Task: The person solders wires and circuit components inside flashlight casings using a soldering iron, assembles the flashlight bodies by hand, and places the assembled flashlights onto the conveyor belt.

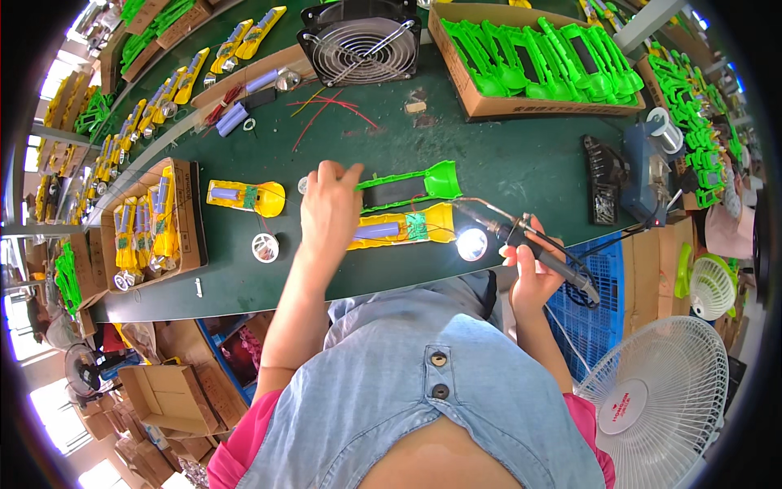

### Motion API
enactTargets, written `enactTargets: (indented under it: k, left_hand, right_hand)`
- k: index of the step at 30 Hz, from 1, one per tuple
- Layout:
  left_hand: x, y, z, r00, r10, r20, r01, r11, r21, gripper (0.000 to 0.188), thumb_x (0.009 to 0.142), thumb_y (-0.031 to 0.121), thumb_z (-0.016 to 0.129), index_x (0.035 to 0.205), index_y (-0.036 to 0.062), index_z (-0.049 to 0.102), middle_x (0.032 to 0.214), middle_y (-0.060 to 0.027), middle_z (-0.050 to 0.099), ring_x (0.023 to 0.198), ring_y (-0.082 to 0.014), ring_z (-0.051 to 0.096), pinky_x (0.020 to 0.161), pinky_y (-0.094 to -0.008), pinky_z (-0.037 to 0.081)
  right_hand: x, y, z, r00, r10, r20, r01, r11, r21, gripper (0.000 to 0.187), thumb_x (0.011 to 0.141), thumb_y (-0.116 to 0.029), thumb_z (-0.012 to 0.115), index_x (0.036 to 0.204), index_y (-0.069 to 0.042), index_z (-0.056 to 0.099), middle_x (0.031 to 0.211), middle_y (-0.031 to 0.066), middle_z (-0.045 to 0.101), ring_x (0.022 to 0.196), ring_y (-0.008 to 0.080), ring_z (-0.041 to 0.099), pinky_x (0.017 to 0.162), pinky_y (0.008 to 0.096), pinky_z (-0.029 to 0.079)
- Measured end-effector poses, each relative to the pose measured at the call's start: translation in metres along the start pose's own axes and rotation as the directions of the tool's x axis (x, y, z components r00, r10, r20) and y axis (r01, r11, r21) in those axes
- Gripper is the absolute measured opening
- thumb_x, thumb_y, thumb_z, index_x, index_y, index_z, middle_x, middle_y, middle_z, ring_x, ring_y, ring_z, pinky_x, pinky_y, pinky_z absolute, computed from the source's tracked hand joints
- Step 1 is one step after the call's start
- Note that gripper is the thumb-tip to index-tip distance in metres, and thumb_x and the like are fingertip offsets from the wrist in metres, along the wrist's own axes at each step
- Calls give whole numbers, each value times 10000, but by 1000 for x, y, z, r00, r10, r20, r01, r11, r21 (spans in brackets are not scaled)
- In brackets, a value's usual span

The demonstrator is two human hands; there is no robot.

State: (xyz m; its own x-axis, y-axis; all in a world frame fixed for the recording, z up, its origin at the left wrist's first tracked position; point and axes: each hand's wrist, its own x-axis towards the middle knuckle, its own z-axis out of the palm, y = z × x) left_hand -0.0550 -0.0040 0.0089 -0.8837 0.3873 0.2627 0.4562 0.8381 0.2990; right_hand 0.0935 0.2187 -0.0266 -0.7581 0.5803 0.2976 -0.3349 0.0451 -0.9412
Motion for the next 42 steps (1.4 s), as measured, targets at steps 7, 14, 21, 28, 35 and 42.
enactTargets:
  k: [7, 14, 21, 28, 35, 42]
  left_hand:
    - [-19, -21, 6, 992, -59, -115, 33, 975, -218, 226, 679, -37, 532, 879, 27, 617, 864, -143, 503, 748, -301, 552, 646, -352, 463]
    - [-76, -21, 19, 974, 171, -150, -212, 921, -328, 511, 567, 68, 784, 908, 49, 403, 1087, -184, 524, 966, -336, 523, 774, -408, 449]
    - [44, -87, -81, 930, 249, -269, -300, 939, -170, 517, 525, 94, 805, 877, 49, 429, 938, -155, 536, 817, -322, 542, 677, -385, 451]
    - [235, -306, -53, 864, -221, -452, 277, 959, 62, 501, 733, 338, 685, 962, 47, 346, 791, -232, 560, 759, -416, 553, 641, -458, 432]
    - [299, -352, 3, 752, -624, -211, 653, 665, 362, 775, 639, 649, 618, 1096, 46, 451, 1078, -147, 553, 1025, -328, 529, 835, -459, 428]
    - [354, -327, 25, 1000, 16, -25, 3, 791, 612, 444, 861, 401, 453, 746, 17, 641, 717, -164, 629, 697, -278, 638, 589, -374, 514]
  right_hand:
    - [68, -9, -6, 975, -194, 113, 201, 978, -52, 270, 815, 33, 537, 1070, 81, 462, 931, 197, 584, 606, 191, 623, 505, 244, 513]
    - [181, -1, 11, 905, -351, 240, 409, 562, -719, 363, 758, -59, 641, 1086, -29, 487, 956, 81, 625, 958, 229, 573, 892, 394, 403]
    - [274, 39, -36, 887, -252, 386, 418, 86, -904, 627, 691, -63, 681, 1224, -133, 359, 1080, 51, 578, 1032, 245, 539, 1025, 524, 162]
    - [282, 43, -23, 914, -172, 367, 379, 40, -925, 641, 682, -68, 678, 1228, -147, 351, 949, 101, 596, 950, 286, 554, 1033, 552, 126]
    - [282, 39, -21, 907, -161, 390, 379, -96, -920, 586, 692, -54, 651, 1214, -111, 391, 947, 100, 592, 931, 271, 552, 1041, 543, 121]
    - [287, 37, -21, 899, -174, 403, 404, -33, -914, 594, 694, 17, 596, 1230, -123, 380, 1019, 85, 592, 993, 252, 551, 1048, 531, 111]
